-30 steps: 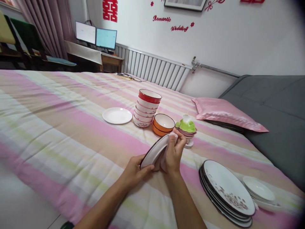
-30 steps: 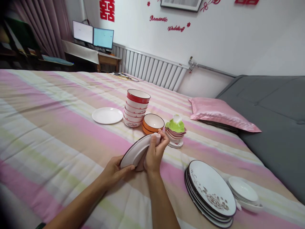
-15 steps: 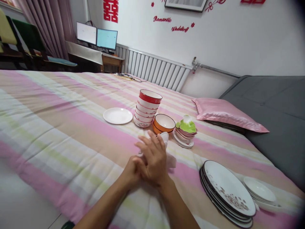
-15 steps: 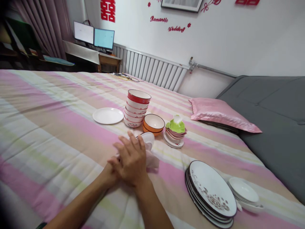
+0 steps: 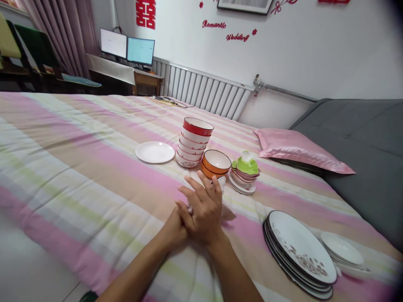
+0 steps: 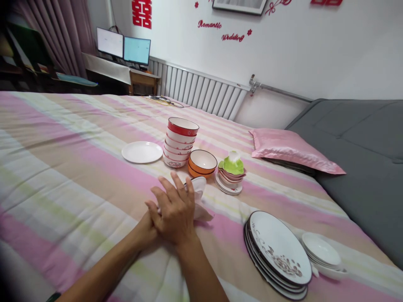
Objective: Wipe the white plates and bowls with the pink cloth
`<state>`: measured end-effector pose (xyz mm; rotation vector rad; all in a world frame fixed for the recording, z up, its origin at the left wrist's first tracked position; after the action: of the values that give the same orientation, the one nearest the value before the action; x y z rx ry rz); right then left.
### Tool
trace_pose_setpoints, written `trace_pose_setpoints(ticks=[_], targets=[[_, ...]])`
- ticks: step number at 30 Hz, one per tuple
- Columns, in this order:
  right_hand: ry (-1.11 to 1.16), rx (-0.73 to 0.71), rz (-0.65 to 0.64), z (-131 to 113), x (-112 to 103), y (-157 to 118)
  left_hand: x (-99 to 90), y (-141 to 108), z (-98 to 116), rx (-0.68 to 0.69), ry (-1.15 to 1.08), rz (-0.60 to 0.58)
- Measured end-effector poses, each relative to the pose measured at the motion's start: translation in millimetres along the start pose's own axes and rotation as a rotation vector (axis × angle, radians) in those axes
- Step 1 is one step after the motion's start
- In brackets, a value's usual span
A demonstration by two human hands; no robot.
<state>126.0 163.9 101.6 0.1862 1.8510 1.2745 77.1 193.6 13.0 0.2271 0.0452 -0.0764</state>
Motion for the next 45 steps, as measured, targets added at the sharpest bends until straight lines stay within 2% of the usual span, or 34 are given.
trace_pose_setpoints(ticks=[4, 8, 12, 15, 17, 20, 23, 26, 28, 33, 38, 41, 45], targets=[[0.003, 0.035, 0.052, 13.0, -12.2, 2.9, 5.9, -3.7, -0.4, 0.057, -0.002, -0.214], [0.048, 0.117, 0.098, 32.3, -24.1, 3.3, 11.0, -4.0, 3.4, 0.087, 0.032, -0.261], [0.156, 0.272, 0.131, 65.7, -31.8, -0.1, 13.8, -5.9, 8.5, 0.102, 0.065, -0.304], [0.295, 0.449, 0.202, 99.0, -31.5, -9.8, 16.1, -7.9, 13.2, 0.135, 0.085, -0.334], [0.423, 0.6, 0.247, 122.9, -24.0, -21.2, 17.9, -8.9, 16.1, 0.159, 0.08, -0.348], [0.614, 0.902, 0.277, 156.2, -2.3, -45.9, 20.6, -9.8, 19.1, 0.184, 0.068, -0.363], [0.758, 1.218, 0.239, 174.6, 21.5, -71.2, 22.6, -10.4, 21.7, 0.205, 0.075, -0.369], [0.866, 1.444, 0.162, 176.6, 34.7, -86.1, 24.5, -12.5, 24.3, 0.25, 0.117, -0.376], [0.896, 1.514, 0.09, 174.4, 35.7, -89.4, 25.0, -14.8, 23.3, 0.282, 0.195, -0.368], [0.936, 1.528, -0.094, 171.8, 29.0, -91.4, 29.3, -21.4, 8.6, 0.327, 0.527, -0.361], [1.171, 1.545, -0.3, 150.4, 28.3, -87.6, 33.4, -22.8, -3.5, 0.335, 0.77, -0.343], [1.179, 1.551, -0.308, 145.8, 18.7, -85.0, 32.8, -23.3, -0.1, 0.368, 0.806, -0.298], [1.152, 1.559, -0.289, 154.9, 13.3, -91.8, 25.8, -24.3, 7.6, 0.42, 0.841, -0.178]])
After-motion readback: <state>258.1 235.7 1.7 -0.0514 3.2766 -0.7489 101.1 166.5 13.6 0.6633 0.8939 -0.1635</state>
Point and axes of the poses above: each hand's wrist, its own y-axis towards the middle knuckle, its own x-axis out of the palm, z = x × y, the point moved 9 cm from there along y, towards the middle knuckle, and after that the axes turned 1 degree about x, right-handed, at the moved point
